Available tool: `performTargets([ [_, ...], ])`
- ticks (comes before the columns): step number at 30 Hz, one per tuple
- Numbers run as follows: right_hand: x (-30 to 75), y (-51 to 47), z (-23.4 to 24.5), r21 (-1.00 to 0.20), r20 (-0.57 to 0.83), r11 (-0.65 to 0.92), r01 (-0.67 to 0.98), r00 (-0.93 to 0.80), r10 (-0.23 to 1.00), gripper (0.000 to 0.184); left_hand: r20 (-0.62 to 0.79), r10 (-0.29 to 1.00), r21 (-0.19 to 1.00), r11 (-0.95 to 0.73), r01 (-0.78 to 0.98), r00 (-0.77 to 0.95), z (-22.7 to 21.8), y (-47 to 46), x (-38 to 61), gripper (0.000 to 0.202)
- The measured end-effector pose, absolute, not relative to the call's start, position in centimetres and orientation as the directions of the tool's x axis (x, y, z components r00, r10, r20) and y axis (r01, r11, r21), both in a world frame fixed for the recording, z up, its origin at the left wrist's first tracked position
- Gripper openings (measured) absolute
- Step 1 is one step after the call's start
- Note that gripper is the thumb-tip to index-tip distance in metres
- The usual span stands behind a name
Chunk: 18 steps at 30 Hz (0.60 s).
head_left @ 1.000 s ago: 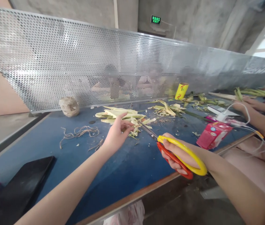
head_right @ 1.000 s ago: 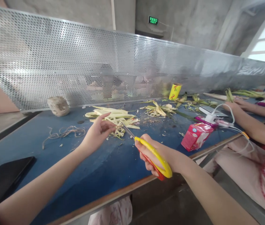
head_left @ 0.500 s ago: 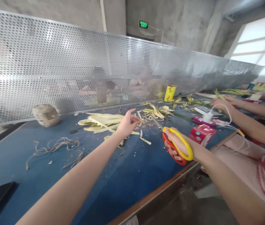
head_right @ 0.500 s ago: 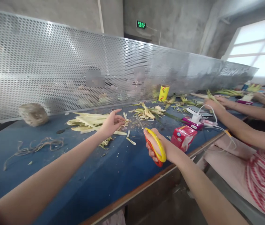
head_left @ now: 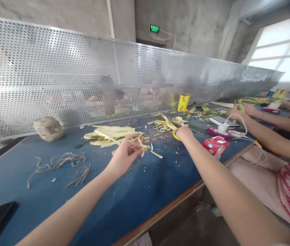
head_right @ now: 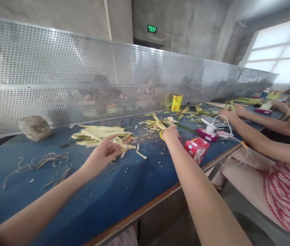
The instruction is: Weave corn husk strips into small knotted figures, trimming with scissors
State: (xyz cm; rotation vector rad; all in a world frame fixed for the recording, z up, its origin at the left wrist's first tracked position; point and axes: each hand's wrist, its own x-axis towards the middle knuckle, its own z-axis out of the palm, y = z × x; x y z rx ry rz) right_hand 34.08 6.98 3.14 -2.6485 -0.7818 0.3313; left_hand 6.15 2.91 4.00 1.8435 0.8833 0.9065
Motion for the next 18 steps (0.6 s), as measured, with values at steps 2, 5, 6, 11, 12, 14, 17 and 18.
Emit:
performTargets([
  [2, 34.6, 7.2, 3.1, -0.39, -0.153, -0.85, 0.354, 0.885, 0.439, 0.054, 0.211, 0.851, 0.913, -0.348, 0.215, 0.48, 4.3, 1.8, 4.9, 0.056],
  [5, 35.1, 6.7, 2.8, -0.37, -0.161, -0.899, 0.235, 0.937, 0.311, 0.053, 0.224, 0.855, 0.919, -0.345, 0.192, 0.468, 4.7, 0.5, 3.0, 0.056],
  [6, 35.2, 6.5, 2.7, -0.364, -0.157, -0.905, 0.219, 0.944, 0.292, 0.055, 0.231, 0.857, 0.921, -0.345, 0.179, 0.461, 4.8, 0.2, 2.5, 0.056],
  [11, 35.6, 6.4, 2.3, -0.331, -0.109, -0.909, 0.253, 0.947, 0.304, 0.065, 0.198, 0.896, 0.949, -0.276, 0.149, 0.398, 4.5, -1.0, 0.6, 0.06],
  [12, 35.7, 6.5, 2.4, -0.323, -0.086, -0.907, 0.271, 0.946, 0.313, 0.063, 0.188, 0.902, 0.952, -0.264, 0.153, 0.388, 4.3, -1.1, 0.2, 0.061],
  [14, 36.0, 6.6, 2.6, -0.312, -0.032, -0.898, 0.312, 0.941, 0.338, 0.052, 0.175, 0.914, 0.954, -0.249, 0.166, 0.366, 3.9, -1.3, -0.4, 0.064],
  [17, 36.2, 6.6, 2.7, -0.31, 0.014, -0.884, 0.35, 0.931, 0.364, 0.035, 0.168, 0.928, 0.957, -0.234, 0.171, 0.333, 3.3, -1.2, -1.2, 0.067],
  [18, 36.2, 6.5, 2.7, -0.312, 0.018, -0.882, 0.353, 0.93, 0.366, 0.032, 0.163, 0.932, 0.96, -0.226, 0.166, 0.324, 3.2, -1.0, -1.4, 0.068],
])
